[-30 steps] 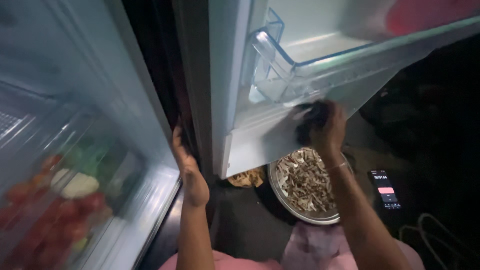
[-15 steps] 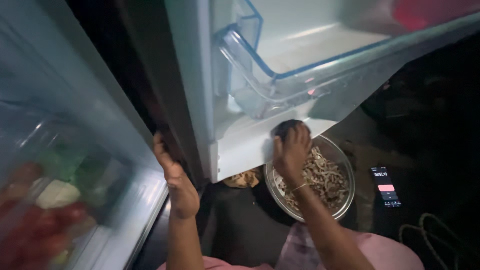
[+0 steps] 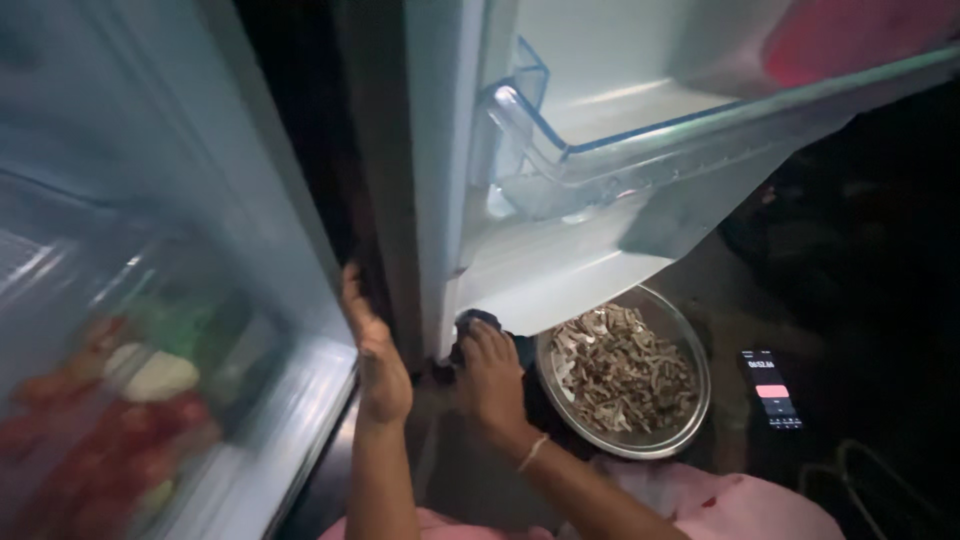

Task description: The person wipes the interior shelves, drawers, and door compartments of a refrigerator using a cloth, then places a bowl of chopped items and a package inside.

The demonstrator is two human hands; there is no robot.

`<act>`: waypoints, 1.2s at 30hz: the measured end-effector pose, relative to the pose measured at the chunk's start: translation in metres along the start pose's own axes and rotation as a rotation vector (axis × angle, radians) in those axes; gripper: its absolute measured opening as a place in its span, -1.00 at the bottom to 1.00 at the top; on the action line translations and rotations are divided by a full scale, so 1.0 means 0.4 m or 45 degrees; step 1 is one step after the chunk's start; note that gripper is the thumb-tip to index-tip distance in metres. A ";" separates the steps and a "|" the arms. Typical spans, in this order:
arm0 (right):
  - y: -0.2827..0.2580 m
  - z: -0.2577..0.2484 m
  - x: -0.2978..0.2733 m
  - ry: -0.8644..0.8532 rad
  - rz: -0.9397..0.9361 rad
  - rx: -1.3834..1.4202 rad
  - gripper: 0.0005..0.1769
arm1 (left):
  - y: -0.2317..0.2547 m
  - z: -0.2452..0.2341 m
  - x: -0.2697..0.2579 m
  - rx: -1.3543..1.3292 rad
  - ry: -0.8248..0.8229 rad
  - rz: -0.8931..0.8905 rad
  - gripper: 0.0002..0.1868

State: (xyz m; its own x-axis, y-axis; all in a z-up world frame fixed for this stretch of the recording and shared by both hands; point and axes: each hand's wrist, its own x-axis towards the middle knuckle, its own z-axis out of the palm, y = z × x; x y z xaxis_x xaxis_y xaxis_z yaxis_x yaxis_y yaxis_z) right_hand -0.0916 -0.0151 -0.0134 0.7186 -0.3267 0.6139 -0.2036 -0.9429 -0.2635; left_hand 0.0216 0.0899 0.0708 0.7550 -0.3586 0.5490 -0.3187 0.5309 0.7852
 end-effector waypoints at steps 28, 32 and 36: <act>-0.162 -0.174 0.314 0.544 -0.766 -0.733 -0.54 | -0.005 -0.111 -0.011 -0.690 -0.043 -0.311 0.18; -0.101 -0.096 0.234 0.442 -0.799 -0.630 -0.45 | 0.041 -0.101 0.006 -0.708 -0.045 -0.319 0.15; -0.040 -0.049 0.145 0.321 -0.874 -0.644 -0.45 | 0.091 -0.074 0.035 -0.577 -0.035 -0.425 0.20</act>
State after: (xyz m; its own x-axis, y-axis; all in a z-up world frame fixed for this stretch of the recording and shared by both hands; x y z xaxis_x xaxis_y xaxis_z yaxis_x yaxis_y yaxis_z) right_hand -0.0596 -0.0204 0.0409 0.6346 0.3730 0.6769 -0.0938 -0.8322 0.5465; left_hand 0.0376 0.1269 0.0985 0.7553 -0.5805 0.3042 0.2176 0.6600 0.7191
